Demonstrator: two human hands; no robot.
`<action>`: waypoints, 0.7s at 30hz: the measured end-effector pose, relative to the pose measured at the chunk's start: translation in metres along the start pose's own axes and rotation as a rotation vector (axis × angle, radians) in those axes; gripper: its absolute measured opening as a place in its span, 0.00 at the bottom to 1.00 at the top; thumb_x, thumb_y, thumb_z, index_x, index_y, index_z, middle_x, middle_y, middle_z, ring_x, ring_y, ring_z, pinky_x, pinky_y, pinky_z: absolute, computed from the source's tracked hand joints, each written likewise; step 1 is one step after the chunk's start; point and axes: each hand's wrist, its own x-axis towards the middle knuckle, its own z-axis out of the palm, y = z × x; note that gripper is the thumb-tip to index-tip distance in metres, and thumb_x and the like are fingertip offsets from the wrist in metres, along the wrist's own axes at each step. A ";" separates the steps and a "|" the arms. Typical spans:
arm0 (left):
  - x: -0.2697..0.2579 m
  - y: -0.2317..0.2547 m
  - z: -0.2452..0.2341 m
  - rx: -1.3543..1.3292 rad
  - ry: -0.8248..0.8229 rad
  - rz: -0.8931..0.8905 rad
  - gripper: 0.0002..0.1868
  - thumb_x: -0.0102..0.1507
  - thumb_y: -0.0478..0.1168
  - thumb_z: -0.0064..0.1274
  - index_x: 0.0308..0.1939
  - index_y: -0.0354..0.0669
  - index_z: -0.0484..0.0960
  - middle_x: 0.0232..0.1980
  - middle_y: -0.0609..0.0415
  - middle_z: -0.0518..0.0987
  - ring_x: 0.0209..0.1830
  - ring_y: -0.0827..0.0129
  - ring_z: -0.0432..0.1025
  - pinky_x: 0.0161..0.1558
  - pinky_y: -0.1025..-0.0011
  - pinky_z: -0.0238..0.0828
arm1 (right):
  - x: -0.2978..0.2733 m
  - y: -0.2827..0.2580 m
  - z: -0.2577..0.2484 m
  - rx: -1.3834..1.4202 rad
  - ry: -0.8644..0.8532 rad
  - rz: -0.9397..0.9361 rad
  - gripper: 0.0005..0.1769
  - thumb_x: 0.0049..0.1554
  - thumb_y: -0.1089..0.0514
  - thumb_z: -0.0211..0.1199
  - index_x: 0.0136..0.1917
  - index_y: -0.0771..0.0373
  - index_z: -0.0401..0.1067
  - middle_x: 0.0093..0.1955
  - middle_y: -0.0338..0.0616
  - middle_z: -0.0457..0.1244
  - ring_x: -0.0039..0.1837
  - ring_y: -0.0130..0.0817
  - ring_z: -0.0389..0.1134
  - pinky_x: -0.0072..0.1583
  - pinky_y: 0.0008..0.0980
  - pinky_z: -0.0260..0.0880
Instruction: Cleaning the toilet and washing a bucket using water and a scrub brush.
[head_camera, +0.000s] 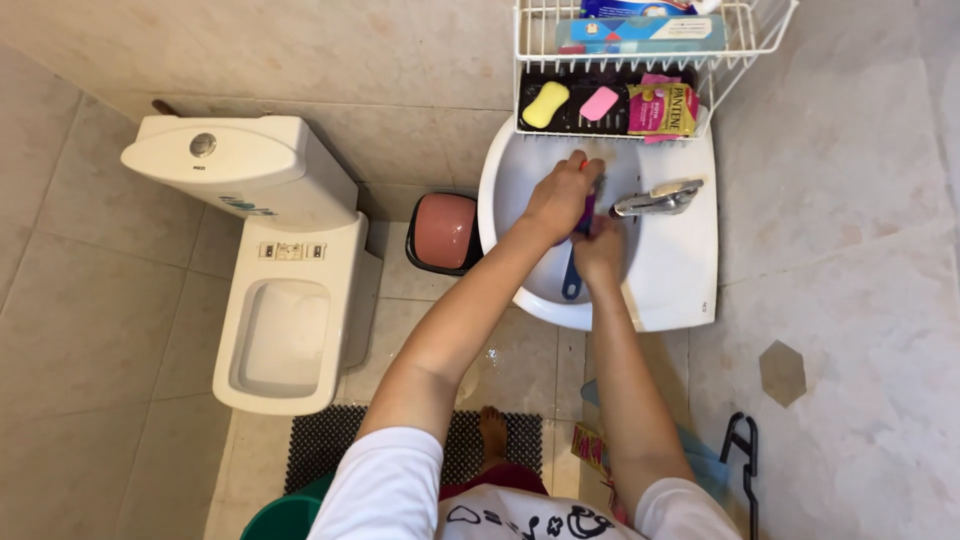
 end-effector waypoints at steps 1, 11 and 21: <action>-0.003 -0.001 -0.001 0.016 -0.010 0.013 0.18 0.63 0.34 0.50 0.58 0.47 0.78 0.57 0.46 0.75 0.56 0.52 0.74 0.54 0.61 0.74 | 0.003 0.017 0.007 -0.244 0.025 0.003 0.28 0.51 0.59 0.70 0.63 0.70 0.67 0.57 0.63 0.66 0.59 0.57 0.68 0.62 0.45 0.67; -0.054 0.005 -0.043 -0.168 0.311 0.120 0.20 0.63 0.32 0.54 0.60 0.47 0.77 0.56 0.44 0.76 0.53 0.47 0.74 0.51 0.58 0.75 | 0.002 0.028 0.022 -0.372 -0.140 0.109 0.50 0.48 0.69 0.58 0.80 0.68 0.42 0.58 0.73 0.65 0.54 0.65 0.69 0.53 0.50 0.70; -0.185 0.023 -0.173 -0.036 0.671 -0.004 0.20 0.66 0.40 0.58 0.63 0.53 0.76 0.54 0.53 0.76 0.56 0.56 0.75 0.51 0.62 0.76 | -0.091 -0.058 0.012 0.029 -0.321 -0.053 0.49 0.47 0.80 0.53 0.78 0.50 0.62 0.64 0.59 0.57 0.41 0.40 0.68 0.38 0.35 0.75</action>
